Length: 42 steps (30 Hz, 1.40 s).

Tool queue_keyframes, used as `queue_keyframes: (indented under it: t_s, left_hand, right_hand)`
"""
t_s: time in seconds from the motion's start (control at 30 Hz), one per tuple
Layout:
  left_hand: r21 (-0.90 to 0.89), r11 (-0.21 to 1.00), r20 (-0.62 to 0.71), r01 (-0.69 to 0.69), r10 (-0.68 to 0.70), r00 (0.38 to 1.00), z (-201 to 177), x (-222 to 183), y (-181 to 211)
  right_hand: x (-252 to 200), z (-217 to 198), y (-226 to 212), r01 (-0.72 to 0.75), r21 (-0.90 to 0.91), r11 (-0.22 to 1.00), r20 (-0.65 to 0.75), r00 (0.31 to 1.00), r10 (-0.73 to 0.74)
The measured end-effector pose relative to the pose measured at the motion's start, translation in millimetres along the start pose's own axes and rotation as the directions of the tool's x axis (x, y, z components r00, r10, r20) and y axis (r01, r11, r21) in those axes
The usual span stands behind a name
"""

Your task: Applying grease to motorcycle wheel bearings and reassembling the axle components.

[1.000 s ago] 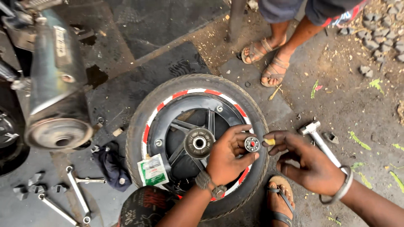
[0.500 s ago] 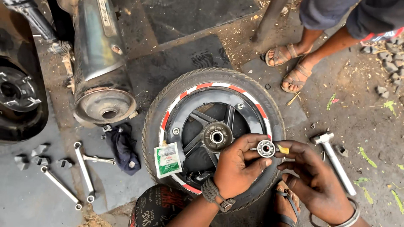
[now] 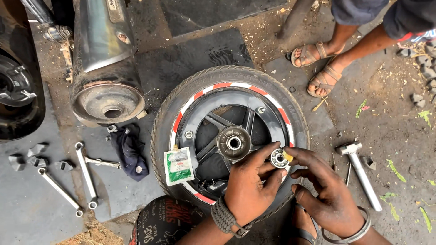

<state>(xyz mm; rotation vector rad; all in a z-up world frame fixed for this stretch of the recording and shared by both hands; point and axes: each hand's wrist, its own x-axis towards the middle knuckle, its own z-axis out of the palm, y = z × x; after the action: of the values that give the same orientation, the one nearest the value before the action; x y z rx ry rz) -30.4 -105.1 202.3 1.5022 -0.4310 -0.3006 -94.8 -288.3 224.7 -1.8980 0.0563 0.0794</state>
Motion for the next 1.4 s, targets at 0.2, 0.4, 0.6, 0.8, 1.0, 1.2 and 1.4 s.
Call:
queue_keyframes:
  t_s: [0.2,0.4,0.6,0.8,1.0,1.2,1.4]
  left_hand:
    - [-0.141,0.989,-0.002,0.044,-0.045,0.999,-1.2,0.3,-9.2]
    - [-0.284,0.957,0.007,0.060,-0.061,0.998,-9.0,1.9,-17.0]
    - [-0.361,0.929,0.078,0.086,-0.062,0.995,-22.5,4.3,-21.9]
    - [-0.392,0.920,0.144,0.013,0.048,0.988,-29.9,4.1,-28.3]
    - [-0.419,0.905,0.214,0.068,0.026,0.977,-33.8,1.9,-28.1]
    - [-0.431,0.891,0.281,0.144,-0.019,0.960,-39.2,2.3,-28.1]
    - [-0.308,0.935,0.270,0.174,-0.089,0.959,-40.4,-1.0,-28.6]
  right_hand:
    - [1.8,3.8,6.5,0.079,-0.088,0.993,-0.001,0.997,-0.079]
    - [9.0,4.7,3.5,0.133,-0.240,0.962,-0.006,0.990,-0.138]
    - [17.5,-4.3,-2.0,0.283,-0.594,0.753,0.042,0.946,-0.322]
    - [17.5,-4.3,-18.8,0.225,-0.425,0.877,0.024,0.971,-0.237]
    - [13.9,-0.7,-20.3,0.284,-0.382,0.879,0.133,0.959,-0.252]
    - [13.2,-6.6,-12.6,0.363,-0.449,0.817,0.186,0.932,-0.312]
    - [6.5,-18.8,-14.9,0.435,-0.384,0.814,0.288,0.894,-0.342]
